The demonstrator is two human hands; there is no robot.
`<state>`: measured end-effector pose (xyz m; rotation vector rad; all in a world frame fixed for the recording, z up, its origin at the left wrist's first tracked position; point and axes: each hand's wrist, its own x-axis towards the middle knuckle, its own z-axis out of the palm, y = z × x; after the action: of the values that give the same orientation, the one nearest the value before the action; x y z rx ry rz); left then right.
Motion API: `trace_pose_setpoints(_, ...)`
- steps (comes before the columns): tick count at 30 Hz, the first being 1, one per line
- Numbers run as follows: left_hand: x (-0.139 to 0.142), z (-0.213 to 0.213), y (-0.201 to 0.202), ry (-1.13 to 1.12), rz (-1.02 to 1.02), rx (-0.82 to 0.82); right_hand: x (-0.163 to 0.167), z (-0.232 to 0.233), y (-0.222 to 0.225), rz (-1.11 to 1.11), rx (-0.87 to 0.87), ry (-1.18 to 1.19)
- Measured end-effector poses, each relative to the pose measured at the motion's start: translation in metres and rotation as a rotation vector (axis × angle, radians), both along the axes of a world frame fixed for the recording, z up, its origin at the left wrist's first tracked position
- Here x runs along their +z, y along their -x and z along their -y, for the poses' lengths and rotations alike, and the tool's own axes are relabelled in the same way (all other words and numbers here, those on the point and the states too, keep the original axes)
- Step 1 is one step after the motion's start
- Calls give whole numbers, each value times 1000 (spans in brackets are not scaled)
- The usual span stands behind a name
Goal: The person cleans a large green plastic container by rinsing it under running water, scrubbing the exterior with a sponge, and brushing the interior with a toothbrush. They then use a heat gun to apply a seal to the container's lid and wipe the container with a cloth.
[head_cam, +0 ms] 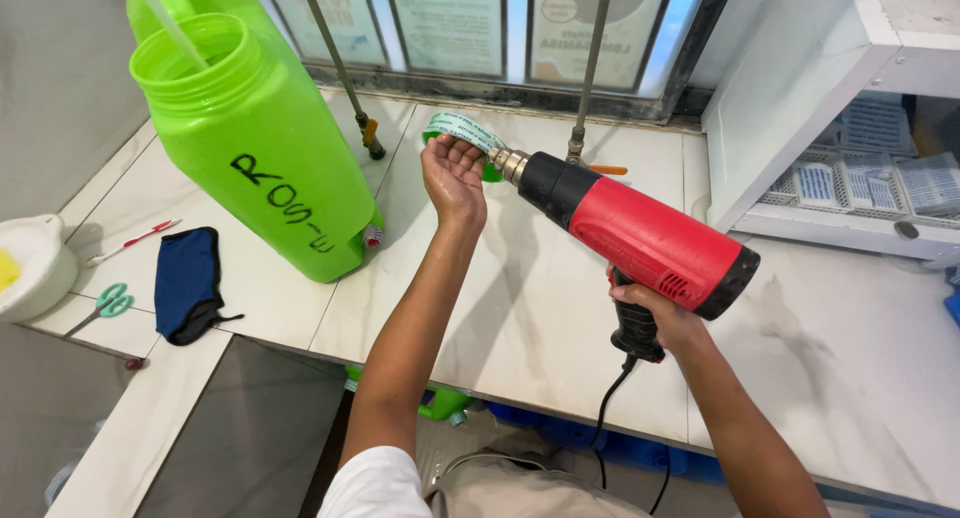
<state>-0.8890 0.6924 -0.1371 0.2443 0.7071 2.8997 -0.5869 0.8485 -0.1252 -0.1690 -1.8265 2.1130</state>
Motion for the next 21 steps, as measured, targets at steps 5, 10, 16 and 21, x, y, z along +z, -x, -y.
trace_pose_setpoints(5,7,3,1,-25,25,24,-19,-3,-7,50,-46,-74)
trace_pose_setpoints(10,12,5,2,-30,19,27,-47,-3,-11,138,-184,-177)
trace_pose_setpoints(16,13,1,1,-30,16,8,-69,1,-10,527,-293,-370)
trace_pose_setpoints(21,9,0,5,-30,17,-13,-79,8,-13,545,-302,-380)
